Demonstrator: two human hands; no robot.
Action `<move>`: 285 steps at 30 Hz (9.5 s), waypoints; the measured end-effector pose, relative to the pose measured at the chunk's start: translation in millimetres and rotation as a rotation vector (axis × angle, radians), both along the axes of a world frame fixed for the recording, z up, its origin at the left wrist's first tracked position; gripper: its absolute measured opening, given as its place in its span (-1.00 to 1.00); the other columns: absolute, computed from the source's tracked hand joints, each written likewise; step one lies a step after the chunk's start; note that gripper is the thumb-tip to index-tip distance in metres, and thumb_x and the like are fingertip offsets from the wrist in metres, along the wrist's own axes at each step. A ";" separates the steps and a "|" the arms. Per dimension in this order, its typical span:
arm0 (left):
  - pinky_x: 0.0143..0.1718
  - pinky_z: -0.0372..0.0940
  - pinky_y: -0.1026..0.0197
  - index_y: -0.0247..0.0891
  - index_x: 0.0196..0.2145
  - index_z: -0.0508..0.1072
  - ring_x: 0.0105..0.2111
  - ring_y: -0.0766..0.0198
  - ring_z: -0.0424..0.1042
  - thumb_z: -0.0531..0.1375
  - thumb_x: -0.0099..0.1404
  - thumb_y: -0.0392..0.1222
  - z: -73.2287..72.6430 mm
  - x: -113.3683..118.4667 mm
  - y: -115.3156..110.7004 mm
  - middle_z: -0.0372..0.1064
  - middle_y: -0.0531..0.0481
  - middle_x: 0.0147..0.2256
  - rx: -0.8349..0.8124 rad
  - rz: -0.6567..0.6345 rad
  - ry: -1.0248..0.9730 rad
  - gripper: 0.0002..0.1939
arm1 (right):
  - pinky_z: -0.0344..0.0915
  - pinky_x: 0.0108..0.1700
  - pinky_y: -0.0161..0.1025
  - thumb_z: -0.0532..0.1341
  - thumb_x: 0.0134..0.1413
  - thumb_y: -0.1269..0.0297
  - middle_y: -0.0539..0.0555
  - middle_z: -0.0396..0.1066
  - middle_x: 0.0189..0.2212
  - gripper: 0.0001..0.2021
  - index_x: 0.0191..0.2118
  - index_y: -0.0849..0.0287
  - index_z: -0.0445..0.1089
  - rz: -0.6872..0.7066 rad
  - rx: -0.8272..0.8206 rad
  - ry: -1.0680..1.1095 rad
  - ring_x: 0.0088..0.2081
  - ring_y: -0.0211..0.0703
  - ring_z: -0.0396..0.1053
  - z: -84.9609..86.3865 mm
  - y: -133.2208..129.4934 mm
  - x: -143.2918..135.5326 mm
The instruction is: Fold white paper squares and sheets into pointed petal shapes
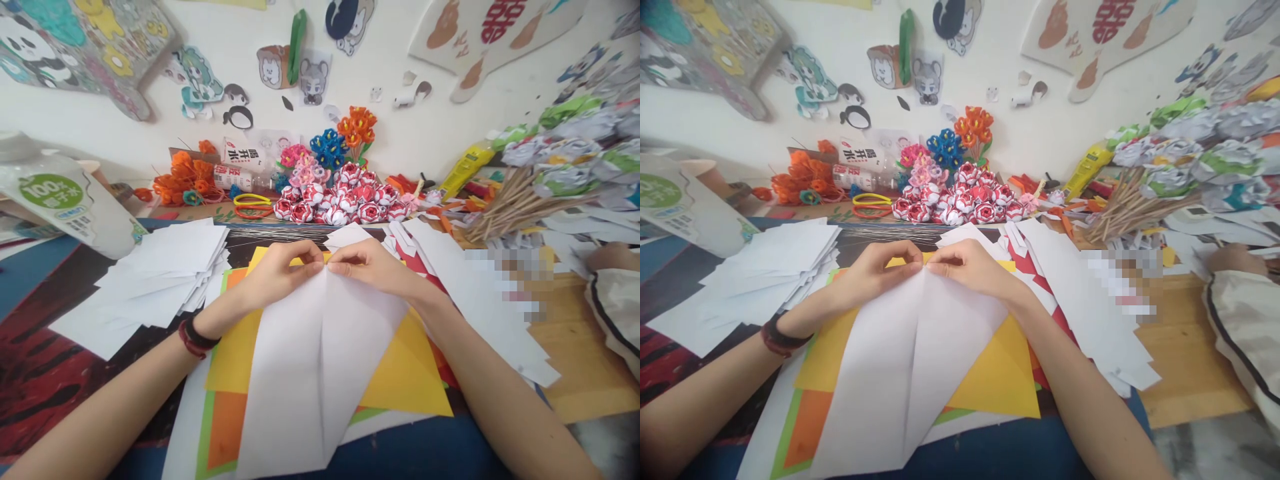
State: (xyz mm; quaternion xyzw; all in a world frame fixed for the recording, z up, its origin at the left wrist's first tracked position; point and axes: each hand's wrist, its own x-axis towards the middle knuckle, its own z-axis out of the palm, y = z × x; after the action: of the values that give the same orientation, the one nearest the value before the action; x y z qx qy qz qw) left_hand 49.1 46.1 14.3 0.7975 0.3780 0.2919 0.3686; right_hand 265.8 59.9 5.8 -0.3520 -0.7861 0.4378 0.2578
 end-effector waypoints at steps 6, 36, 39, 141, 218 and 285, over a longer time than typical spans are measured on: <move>-0.27 0.21 0.30 -0.28 -0.34 0.42 -0.30 0.28 0.36 0.12 0.30 -0.08 -0.4 -8.9 5.1 0.39 0.02 -0.34 -0.003 0.044 0.054 -0.79 | 0.19 -0.33 -0.33 0.19 0.17 0.27 0.00 0.47 -0.40 -0.84 -0.33 0.18 0.50 -0.177 0.192 -0.102 -0.35 -0.21 0.37 -1.2 -4.5 -4.7; -0.47 0.02 0.24 -0.21 -0.55 0.36 -0.52 0.24 0.30 0.05 0.17 -0.11 -39.4 -8.9 28.1 0.39 0.00 -0.55 0.167 0.514 0.434 -0.78 | -0.06 -0.38 -0.29 0.12 0.15 0.35 0.00 0.36 -0.50 -0.78 -0.52 0.18 0.25 -0.551 0.558 -0.538 -0.45 -0.24 0.20 -51.1 31.3 -1.2; -0.47 0.02 0.24 -0.22 -0.56 0.35 -0.52 0.24 0.30 0.06 0.15 -0.12 -38.5 -8.6 27.6 0.38 0.00 -0.54 0.159 0.504 0.439 -0.80 | -0.08 -0.39 -0.29 0.12 0.15 0.34 0.01 0.36 -0.50 -0.78 -0.53 0.18 0.25 -0.550 0.546 -0.550 -0.45 -0.24 0.19 -50.4 30.8 -1.5; -0.36 0.21 0.31 -0.25 -0.33 0.48 -0.41 0.28 0.43 0.14 0.27 -0.01 -35.7 -19.9 -2.1 0.49 0.04 -0.42 0.162 0.483 0.061 -0.74 | -0.18 -0.45 -0.25 0.06 0.19 0.21 0.02 0.36 -0.63 -0.64 -0.59 0.17 0.35 -1.007 0.565 -0.582 -0.56 -0.26 0.11 -20.8 9.5 13.3; -0.45 0.08 0.24 -0.18 -0.52 0.50 -0.50 0.18 0.35 -0.03 0.30 0.15 -29.4 -15.6 11.6 0.41 0.00 -0.57 0.087 0.557 0.365 -0.52 | -0.12 -0.42 -0.25 0.06 0.19 0.25 0.06 0.45 -0.45 -0.78 -0.35 0.14 0.43 -0.643 0.566 -0.800 -0.42 -0.16 0.30 -48.9 35.0 -11.3; -0.47 0.04 0.26 -0.24 -0.59 0.46 -0.52 0.28 0.26 0.10 0.18 0.12 -24.8 -17.1 -20.1 0.38 0.04 -0.58 -0.122 0.373 0.283 -0.59 | -0.10 -0.42 -0.24 -0.03 0.28 0.20 0.08 0.50 -0.38 -0.67 -0.33 0.13 0.44 -0.599 0.516 -0.936 -0.41 -0.13 0.36 -39.1 -3.7 -19.6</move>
State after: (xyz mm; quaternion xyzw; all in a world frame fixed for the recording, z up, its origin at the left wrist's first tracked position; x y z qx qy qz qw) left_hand 32.0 26.1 -10.5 0.7231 0.5836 0.2167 0.2993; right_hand 246.2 56.2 -33.4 -0.6389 -0.7634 -0.0593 0.0739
